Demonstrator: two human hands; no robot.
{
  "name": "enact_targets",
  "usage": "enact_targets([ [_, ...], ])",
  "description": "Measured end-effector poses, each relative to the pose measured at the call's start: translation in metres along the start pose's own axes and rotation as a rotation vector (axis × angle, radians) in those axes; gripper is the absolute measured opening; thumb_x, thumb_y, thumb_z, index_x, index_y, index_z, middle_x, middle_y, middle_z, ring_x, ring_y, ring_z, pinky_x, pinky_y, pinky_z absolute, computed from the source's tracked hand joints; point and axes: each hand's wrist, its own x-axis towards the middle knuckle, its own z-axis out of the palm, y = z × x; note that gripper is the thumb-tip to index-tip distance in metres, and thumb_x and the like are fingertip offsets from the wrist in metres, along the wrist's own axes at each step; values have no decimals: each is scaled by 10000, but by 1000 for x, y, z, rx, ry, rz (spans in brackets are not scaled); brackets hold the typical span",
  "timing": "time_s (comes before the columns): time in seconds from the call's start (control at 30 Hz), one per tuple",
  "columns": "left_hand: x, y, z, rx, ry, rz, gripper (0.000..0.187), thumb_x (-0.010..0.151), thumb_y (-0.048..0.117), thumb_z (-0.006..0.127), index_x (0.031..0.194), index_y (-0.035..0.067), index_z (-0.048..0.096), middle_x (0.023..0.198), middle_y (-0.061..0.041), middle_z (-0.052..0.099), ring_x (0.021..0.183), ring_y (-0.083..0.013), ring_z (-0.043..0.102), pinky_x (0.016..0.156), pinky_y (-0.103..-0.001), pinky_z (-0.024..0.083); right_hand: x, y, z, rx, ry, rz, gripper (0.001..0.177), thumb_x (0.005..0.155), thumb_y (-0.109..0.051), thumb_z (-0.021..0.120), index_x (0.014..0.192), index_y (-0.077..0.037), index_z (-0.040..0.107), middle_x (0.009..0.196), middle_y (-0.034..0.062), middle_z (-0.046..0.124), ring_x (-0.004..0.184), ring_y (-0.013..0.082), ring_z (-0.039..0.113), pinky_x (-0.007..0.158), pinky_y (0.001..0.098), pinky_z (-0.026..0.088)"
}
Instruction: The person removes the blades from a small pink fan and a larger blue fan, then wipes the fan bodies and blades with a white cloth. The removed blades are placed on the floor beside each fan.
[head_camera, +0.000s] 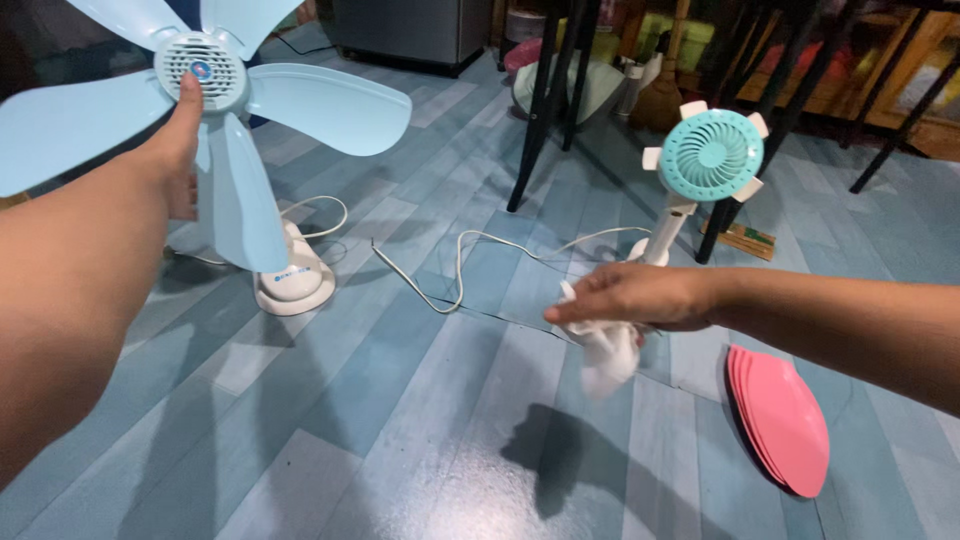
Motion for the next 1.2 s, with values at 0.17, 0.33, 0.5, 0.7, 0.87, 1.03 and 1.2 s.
enact_targets([
  [0.17,18,-6,-18,-29,-145,110,916,755,876,341,1465,325,518,1515,-37,542,1404,-256,488,1144,-512,379,18,-59,17,162,102,-16,515,886,-554,632,930,-48,716,726,70,667,612,148,642,494,300,475],
  [0.33,64,-14,-26,-520,-331,-79,736,793,827,488,1200,258,717,1262,34,730,1223,-208,655,1072,-554,463,41,-78,30,208,125,53,493,907,-541,584,994,-67,691,778,82,674,612,120,629,488,251,483],
  [0.5,65,-30,-24,-673,-291,-91,691,838,794,583,1108,190,784,1095,8,804,1030,-184,760,985,-443,587,76,-88,33,518,202,43,440,894,-463,680,1011,-39,682,812,86,639,555,104,475,453,247,374],
  [0.7,24,-32,-3,-656,-358,-21,641,824,747,627,1081,178,775,1053,-21,784,947,-200,745,895,-441,605,97,-105,27,702,258,-22,395,871,-471,738,913,-88,652,784,26,596,553,72,387,461,220,316],
  [0.87,-27,-34,28,-767,-325,-43,660,796,711,693,1136,149,760,1110,-45,786,1035,-232,741,958,-451,594,87,-119,30,705,320,81,493,845,-538,795,872,-62,669,789,47,585,568,80,354,492,218,317],
  [1.03,-66,-32,50,-746,-269,-79,792,746,707,667,1329,172,644,1349,-94,694,1266,-309,632,1046,-554,506,62,-124,34,498,664,-24,477,803,-459,798,1040,-79,632,885,79,641,750,184,605,616,340,491],
  [1.2,-67,-19,39,-427,-173,5,889,824,725,618,1530,204,478,1604,-70,438,1488,-284,348,1200,-533,245,40,-125,15,-170,1124,-411,617,770,-224,829,1262,-48,501,1131,180,617,980,320,676,829,431,549],
])
